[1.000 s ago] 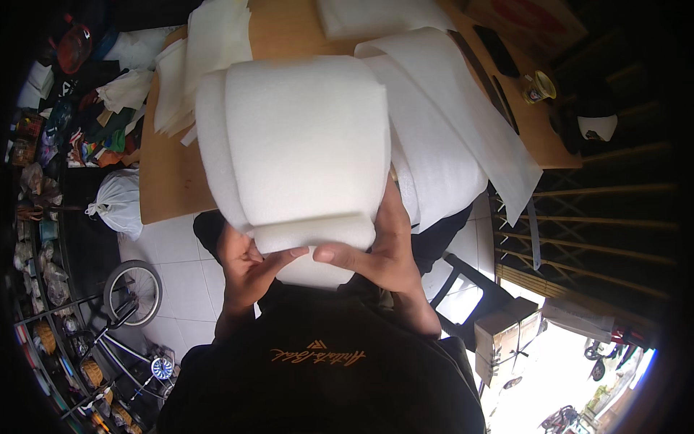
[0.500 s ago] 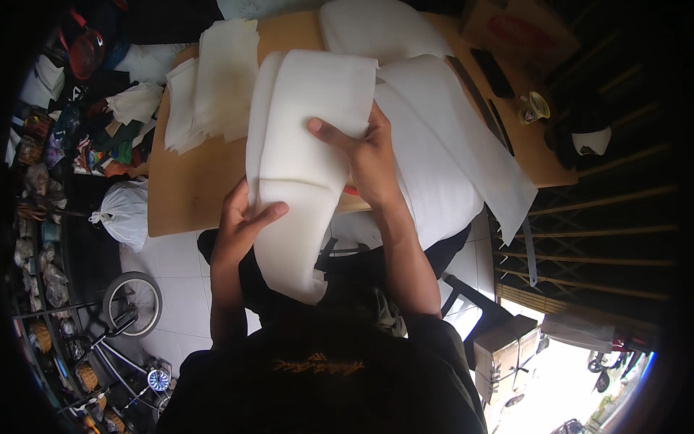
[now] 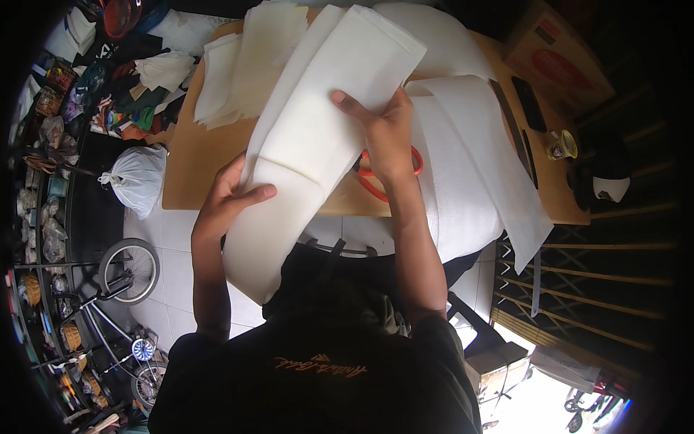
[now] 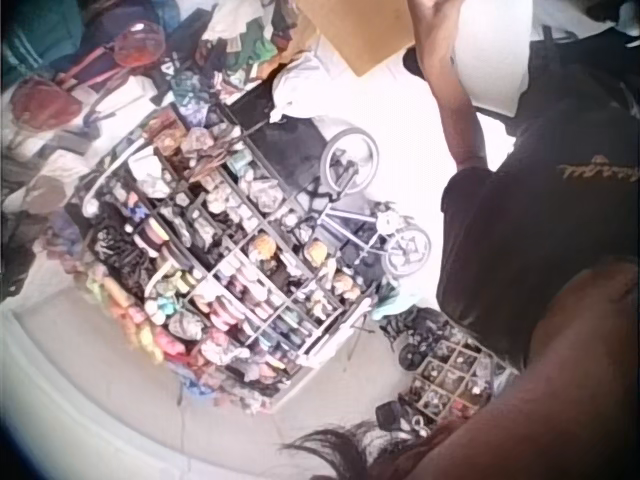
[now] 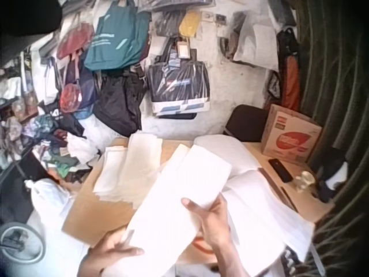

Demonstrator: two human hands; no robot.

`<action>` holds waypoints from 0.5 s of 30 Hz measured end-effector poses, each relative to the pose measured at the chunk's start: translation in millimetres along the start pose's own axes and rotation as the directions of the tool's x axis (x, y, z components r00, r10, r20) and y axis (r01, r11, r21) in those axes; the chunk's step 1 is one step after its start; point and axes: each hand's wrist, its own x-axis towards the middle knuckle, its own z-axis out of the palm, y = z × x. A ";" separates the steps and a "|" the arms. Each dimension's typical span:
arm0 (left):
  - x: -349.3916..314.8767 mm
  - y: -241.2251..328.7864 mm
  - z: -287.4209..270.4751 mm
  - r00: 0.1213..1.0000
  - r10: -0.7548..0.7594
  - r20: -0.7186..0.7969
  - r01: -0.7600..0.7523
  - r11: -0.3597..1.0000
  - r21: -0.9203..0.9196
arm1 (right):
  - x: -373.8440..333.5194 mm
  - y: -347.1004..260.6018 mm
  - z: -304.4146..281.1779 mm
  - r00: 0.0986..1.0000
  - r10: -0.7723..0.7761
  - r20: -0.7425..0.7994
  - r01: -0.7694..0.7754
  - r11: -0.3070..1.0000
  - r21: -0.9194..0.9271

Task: The person cuts pieces of white foam into strips using scissors and stacks the finished pieces on a table.

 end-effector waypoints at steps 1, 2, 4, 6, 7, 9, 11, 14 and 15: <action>-1.6 0.8 -2.4 1.000 -0.017 -0.007 0.017 1.000 0.011 | -0.9 2.0 0.5 1.000 0.008 0.006 -0.008 1.000 -0.011; -2.0 1.8 -4.5 0.999 -0.050 -0.003 0.050 0.999 0.012 | -3.1 1.5 1.5 0.999 0.035 0.001 -0.035 0.999 -0.025; -3.5 3.2 -7.9 0.993 -0.118 0.005 0.118 0.993 0.015 | -9.0 -0.8 4.5 0.996 0.088 -0.012 -0.088 0.995 -0.051; -2.3 -0.7 -5.4 1.000 -0.017 0.022 0.017 1.000 0.015 | -10.7 6.9 4.4 0.997 0.052 -0.065 -0.056 0.996 -0.074; -2.0 -2.2 -3.6 0.999 0.034 0.030 -0.034 0.999 0.014 | -11.7 10.7 4.3 0.995 0.033 -0.091 -0.041 0.995 -0.086; -3.5 -1.0 1.2 0.995 0.100 0.029 -0.099 0.994 -0.037 | -12.0 14.9 5.6 0.991 0.018 -0.133 -0.028 0.997 -0.075; -5.0 -2.9 2.5 0.989 0.141 0.036 -0.139 0.989 -0.043 | -11.9 16.1 8.6 0.988 0.008 -0.156 -0.020 0.997 -0.075; -7.1 -14.6 -0.1 0.992 0.113 0.050 -0.114 0.993 0.011 | -9.7 20.5 14.2 0.983 0.029 -0.182 -0.033 0.999 -0.019; -8.7 -14.0 0.7 0.990 0.136 0.020 -0.136 0.990 -0.032 | -6.4 28.3 14.5 0.978 0.058 -0.202 -0.049 0.998 0.047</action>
